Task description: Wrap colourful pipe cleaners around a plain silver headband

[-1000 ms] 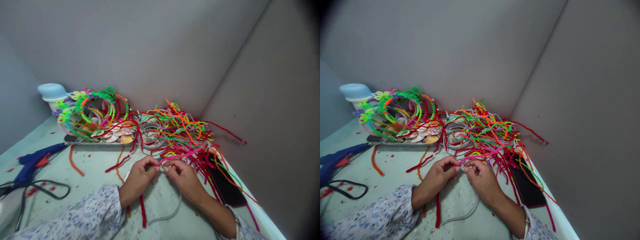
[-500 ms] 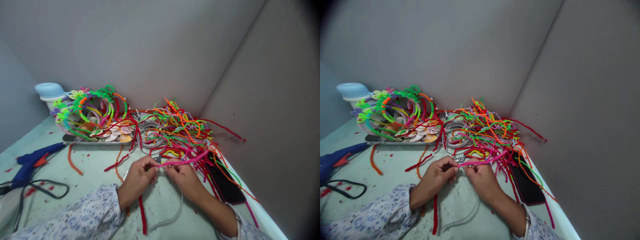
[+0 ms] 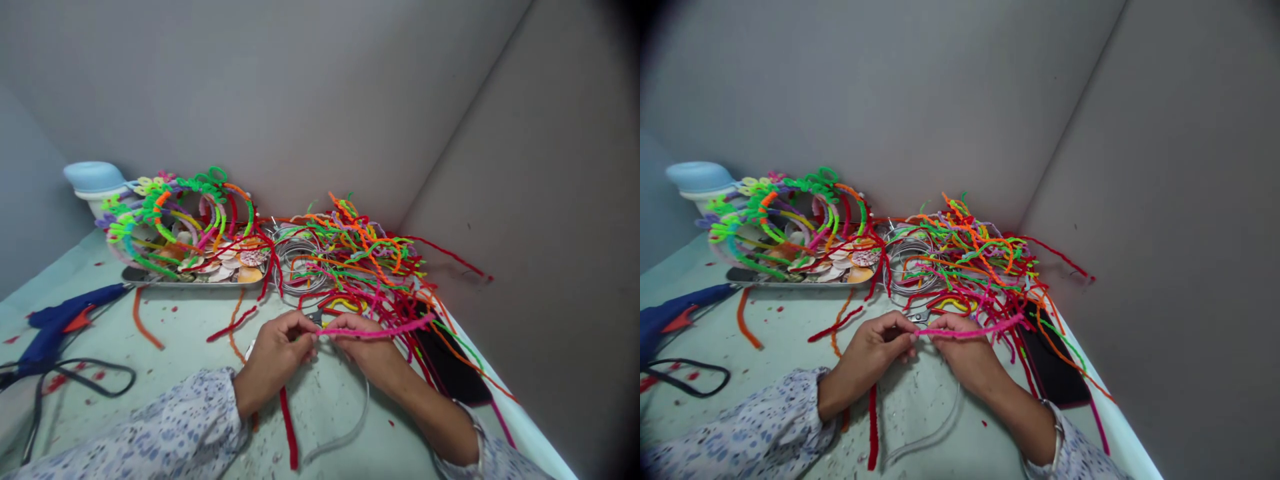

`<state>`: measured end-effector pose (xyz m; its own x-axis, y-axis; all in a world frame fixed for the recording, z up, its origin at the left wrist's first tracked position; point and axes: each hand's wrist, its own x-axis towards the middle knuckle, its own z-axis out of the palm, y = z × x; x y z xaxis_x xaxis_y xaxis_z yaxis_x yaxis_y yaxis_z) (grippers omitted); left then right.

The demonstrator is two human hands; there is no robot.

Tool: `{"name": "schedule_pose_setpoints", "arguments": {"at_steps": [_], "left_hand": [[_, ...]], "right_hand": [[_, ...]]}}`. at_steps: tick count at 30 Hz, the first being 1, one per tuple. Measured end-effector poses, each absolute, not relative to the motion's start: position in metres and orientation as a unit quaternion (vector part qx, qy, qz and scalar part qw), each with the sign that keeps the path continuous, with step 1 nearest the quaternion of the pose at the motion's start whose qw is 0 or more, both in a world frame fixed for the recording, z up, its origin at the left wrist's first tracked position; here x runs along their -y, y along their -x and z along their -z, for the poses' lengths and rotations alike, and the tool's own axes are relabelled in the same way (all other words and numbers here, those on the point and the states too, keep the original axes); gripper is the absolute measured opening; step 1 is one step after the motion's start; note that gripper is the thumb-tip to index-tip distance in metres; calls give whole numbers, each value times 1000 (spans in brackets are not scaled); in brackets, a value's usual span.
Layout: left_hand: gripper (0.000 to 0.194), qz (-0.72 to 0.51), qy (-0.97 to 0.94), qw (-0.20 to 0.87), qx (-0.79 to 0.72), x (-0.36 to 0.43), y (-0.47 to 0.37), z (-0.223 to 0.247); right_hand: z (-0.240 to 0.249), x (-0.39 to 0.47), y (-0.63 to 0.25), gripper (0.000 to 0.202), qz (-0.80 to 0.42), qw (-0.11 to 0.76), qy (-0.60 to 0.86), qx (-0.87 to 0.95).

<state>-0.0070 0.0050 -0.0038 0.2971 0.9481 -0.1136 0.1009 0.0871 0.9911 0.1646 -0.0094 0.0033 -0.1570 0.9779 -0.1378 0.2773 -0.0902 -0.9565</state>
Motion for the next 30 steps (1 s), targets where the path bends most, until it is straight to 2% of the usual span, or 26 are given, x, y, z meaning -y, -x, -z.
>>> {"name": "schedule_pose_setpoints", "arguments": {"at_steps": [10, 15, 18, 22, 30], "left_hand": [[7, -368, -594, 550, -457, -4, 9, 3], [13, -368, -565, 606, -421, -4, 10, -2], [19, -352, -534, 647, -414, -6, 10, -1], [25, -313, -537, 651, -435, -10, 9, 2], [23, -297, -558, 641, -436, -11, 9, -1]], "right_hand": [[-1, 8, -166, 6, -518, 368, 527, 565], [-9, 7, -172, 13, -464, 363, 520, 618], [-8, 6, -173, 12, -476, 354, 518, 616], [-4, 7, -173, 12, -479, 352, 509, 623], [-2, 7, -174, 10, -477, 354, 501, 630]]}}
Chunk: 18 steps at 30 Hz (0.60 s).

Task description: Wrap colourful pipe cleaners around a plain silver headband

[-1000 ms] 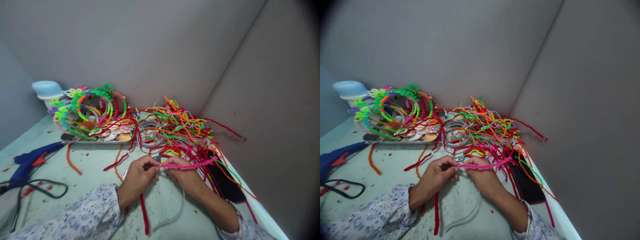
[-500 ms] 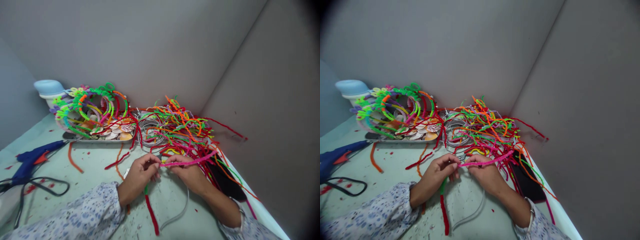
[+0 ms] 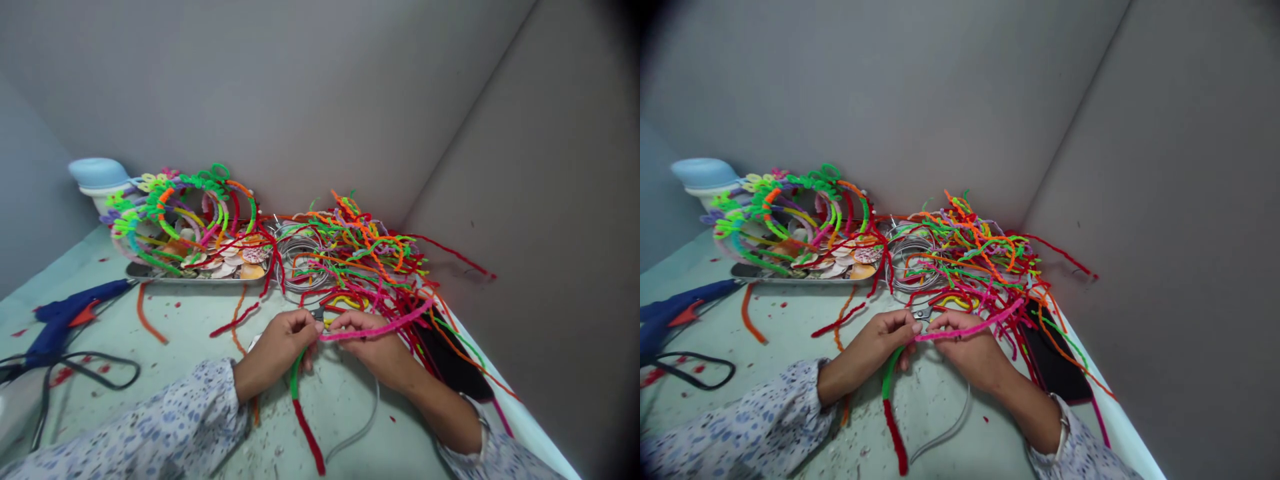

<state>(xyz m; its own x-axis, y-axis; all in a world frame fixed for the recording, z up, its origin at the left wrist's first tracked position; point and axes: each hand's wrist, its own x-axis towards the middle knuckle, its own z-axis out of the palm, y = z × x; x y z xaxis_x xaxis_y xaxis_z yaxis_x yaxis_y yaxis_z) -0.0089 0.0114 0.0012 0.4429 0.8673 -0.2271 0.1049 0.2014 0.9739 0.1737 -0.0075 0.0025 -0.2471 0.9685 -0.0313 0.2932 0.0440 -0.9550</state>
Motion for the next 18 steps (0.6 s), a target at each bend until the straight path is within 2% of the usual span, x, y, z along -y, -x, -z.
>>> {"name": "schedule_pose_setpoints", "arguments": {"at_steps": [3, 9, 18], "left_hand": [[24, -292, -561, 641, -435, -12, 8, 1], [25, -301, -592, 616, -424, -10, 9, 5], [23, -299, -616, 581, -439, -5, 7, 7]], "right_hand": [[2, 7, -174, 6, -476, 360, 496, 631], [7, 6, -173, 14, -483, 363, 502, 619], [0, 7, -171, 13, -505, 341, 522, 597]]}}
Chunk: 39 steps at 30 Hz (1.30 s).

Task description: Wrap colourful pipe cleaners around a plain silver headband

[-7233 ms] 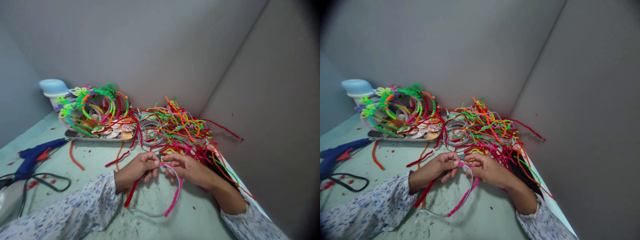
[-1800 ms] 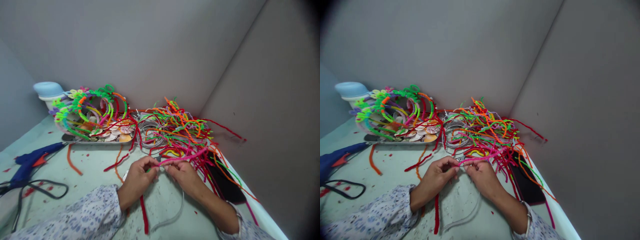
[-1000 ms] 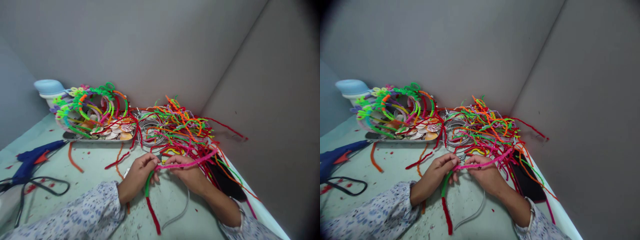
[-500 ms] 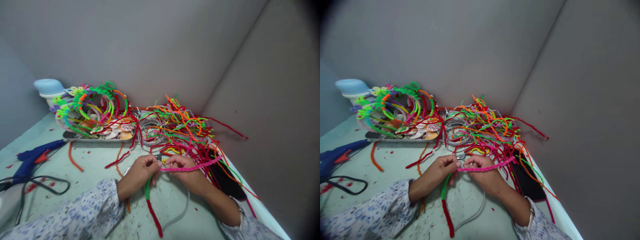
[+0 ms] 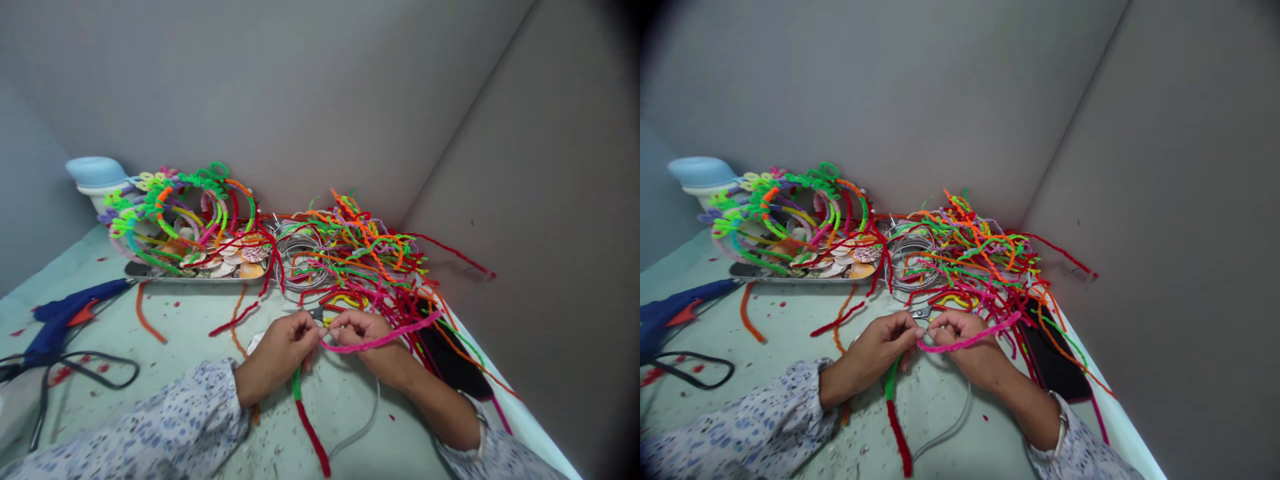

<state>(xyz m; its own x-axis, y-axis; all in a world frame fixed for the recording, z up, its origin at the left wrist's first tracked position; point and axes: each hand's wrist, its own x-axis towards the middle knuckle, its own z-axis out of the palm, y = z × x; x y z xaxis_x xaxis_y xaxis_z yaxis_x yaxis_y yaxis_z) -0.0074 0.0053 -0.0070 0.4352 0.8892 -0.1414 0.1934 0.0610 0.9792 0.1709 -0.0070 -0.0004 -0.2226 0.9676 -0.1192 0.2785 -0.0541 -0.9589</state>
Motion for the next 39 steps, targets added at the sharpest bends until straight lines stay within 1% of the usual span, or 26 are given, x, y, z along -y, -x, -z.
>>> {"name": "schedule_pose_setpoints", "arguments": {"at_steps": [6, 10, 14, 19, 26, 32, 39], "left_hand": [[24, -298, -678, 489, -460, -3, 11, 6], [25, -302, -666, 513, -449, -4, 11, 5], [22, -302, -657, 533, -439, -4, 12, 4], [19, -301, -666, 517, -444, -3, 12, 3], [21, -299, -681, 487, -458, -2, 11, 4], [19, -281, -725, 422, -466, 1, 11, -3], [18, -274, -785, 318, -456, 4, 13, -4]], "right_hand": [[-2, 8, -171, 10, -515, 333, 523, 592], [0, 7, -172, 12, -510, 337, 520, 596], [0, 6, -173, 14, -505, 341, 523, 596], [1, 6, -173, 15, -506, 335, 520, 602], [0, 7, -172, 13, -520, 344, 511, 591], [-1, 8, -169, 12, -510, 330, 538, 585], [0, 9, -169, 13, -499, 330, 523, 607]]}}
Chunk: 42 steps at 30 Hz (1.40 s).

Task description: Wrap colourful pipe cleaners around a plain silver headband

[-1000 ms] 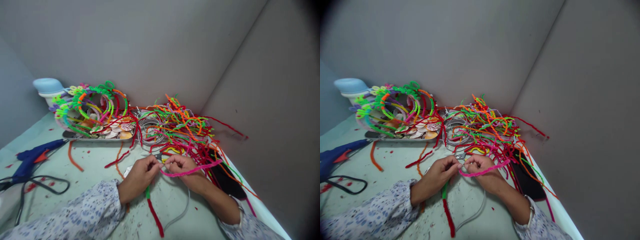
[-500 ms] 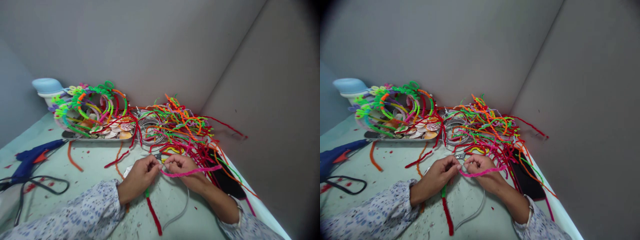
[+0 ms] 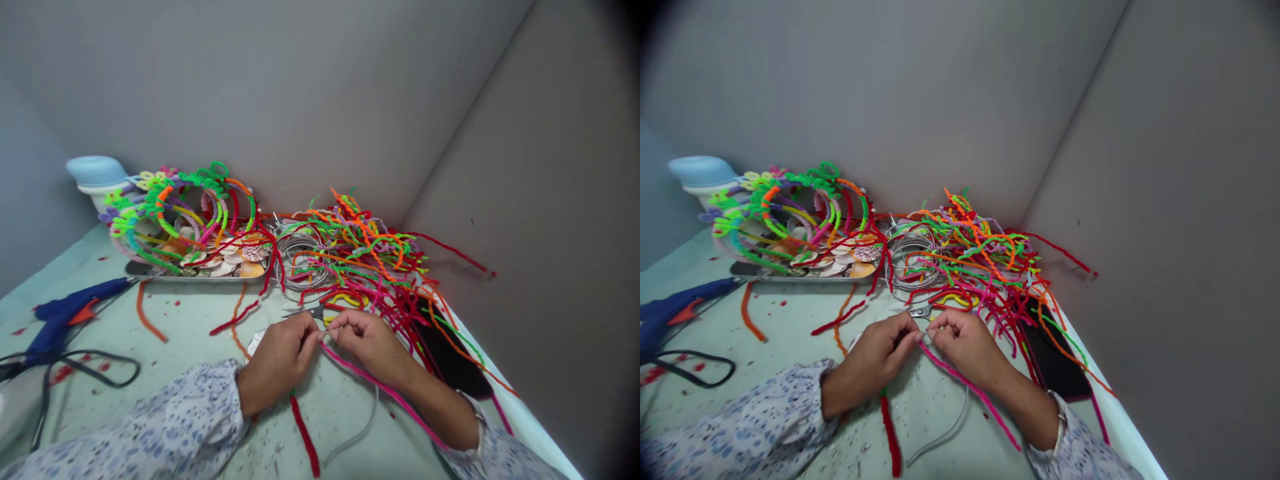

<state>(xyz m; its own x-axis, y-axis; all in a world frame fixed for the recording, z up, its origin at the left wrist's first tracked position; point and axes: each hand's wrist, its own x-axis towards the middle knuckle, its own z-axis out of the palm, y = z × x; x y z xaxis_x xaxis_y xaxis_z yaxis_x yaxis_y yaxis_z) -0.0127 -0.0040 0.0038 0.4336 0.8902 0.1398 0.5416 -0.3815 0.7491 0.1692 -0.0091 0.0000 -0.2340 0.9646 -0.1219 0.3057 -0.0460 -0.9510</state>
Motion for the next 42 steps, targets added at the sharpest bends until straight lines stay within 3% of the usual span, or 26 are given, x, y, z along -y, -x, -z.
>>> {"name": "schedule_pose_setpoints", "arguments": {"at_steps": [6, 14, 33, 42], "left_hand": [[18, -251, -802, 290, -458, 4, 14, -4], [15, -275, -775, 344, -452, 2, 13, -6], [14, -267, -811, 273, -444, 5, 14, -4], [8, -276, -790, 315, -448, 4, 12, -5]], "right_hand": [[-1, 10, -168, 12, -512, 331, 520, 598], [0, 8, -171, 10, -523, 343, 517, 585], [5, 10, -169, 8, -505, 342, 515, 602], [5, 8, -170, 6, -510, 355, 520, 586]]}}
